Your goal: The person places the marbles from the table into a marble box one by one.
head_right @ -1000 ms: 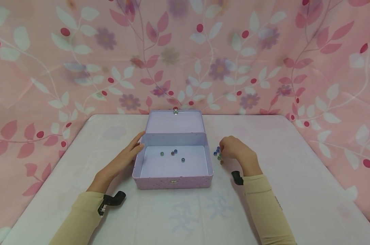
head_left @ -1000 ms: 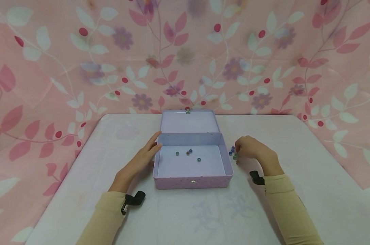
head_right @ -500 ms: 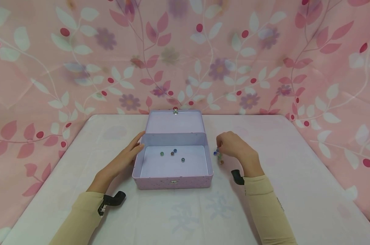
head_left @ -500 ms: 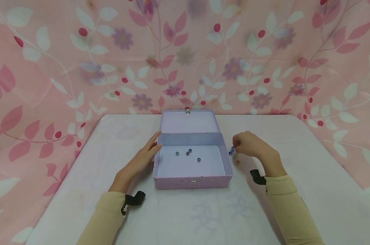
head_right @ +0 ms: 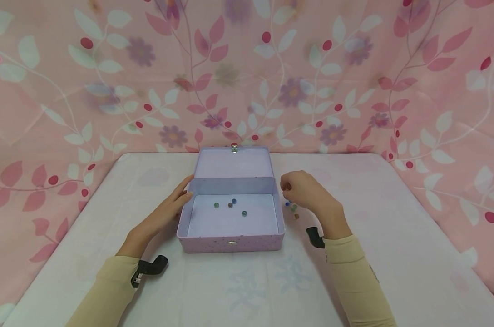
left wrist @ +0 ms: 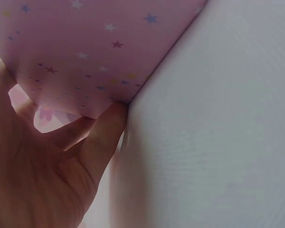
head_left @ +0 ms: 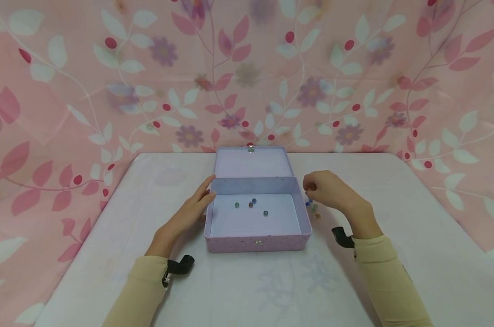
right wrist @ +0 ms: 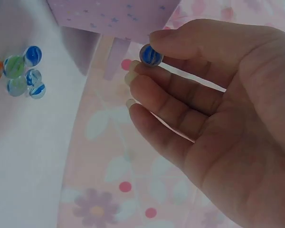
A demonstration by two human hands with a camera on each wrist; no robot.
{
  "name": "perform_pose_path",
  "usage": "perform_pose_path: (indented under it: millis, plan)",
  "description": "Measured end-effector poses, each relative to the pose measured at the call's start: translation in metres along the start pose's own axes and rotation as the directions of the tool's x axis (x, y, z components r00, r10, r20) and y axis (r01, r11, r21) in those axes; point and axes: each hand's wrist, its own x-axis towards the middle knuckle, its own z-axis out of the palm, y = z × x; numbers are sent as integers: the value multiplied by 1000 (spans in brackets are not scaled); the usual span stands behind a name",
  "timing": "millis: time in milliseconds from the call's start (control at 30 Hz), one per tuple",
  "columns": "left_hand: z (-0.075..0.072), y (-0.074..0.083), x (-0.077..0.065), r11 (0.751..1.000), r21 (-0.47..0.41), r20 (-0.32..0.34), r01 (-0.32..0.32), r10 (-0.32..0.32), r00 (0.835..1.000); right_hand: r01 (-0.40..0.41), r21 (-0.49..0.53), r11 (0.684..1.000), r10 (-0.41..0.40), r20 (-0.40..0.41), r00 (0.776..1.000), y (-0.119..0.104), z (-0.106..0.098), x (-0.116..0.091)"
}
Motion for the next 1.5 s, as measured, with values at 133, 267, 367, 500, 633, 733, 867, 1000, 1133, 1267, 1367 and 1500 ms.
perform_pose_path:
  millis: [133,267,367,500,633,733,867,1000,1133,1267,1367,1500]
  plan:
    - [2,-21,13,1000,-6,-21,-27,27,999,33,-12,999,-33,-37,999,-7,0,0]
    - [3,-31,19,999,-4,-37,-43,43,998,65,-13,998,-66,-72,995,-14,1,-1]
    - [4,-29,18,999,-8,-37,-40,39,999,90,-17,996,-91,-87,992,-20,2,-1]
    - [4,-28,18,999,-12,-37,-37,37,999,110,-45,993,-114,-96,989,-26,5,-1]
    - [4,-30,19,999,-12,-35,-36,36,999,121,-56,991,-126,-97,987,-31,7,-1]
    - [4,-31,20,999,-13,-34,-36,36,999,127,-58,990,-132,-94,987,-33,9,0]
    - [4,-32,20,999,-14,-33,-39,39,999,133,-77,988,-140,-98,985,-35,14,1]
    - [4,-30,19,999,-12,-33,-41,41,999,145,-83,986,-151,-82,985,-38,21,4]
    - [4,-29,18,999,-13,-33,-44,43,999,153,-93,984,-158,-45,986,-42,28,8]
    - [4,-29,18,999,-14,-35,-42,42,999,170,-133,976,-174,-18,985,-44,38,12]
    - [3,-30,18,999,-17,-38,-36,36,999,203,-169,964,-210,-20,978,-44,46,15]
    - [3,-31,19,999,-21,-37,-32,31,999,238,-221,946,-251,-31,967,-45,54,17]
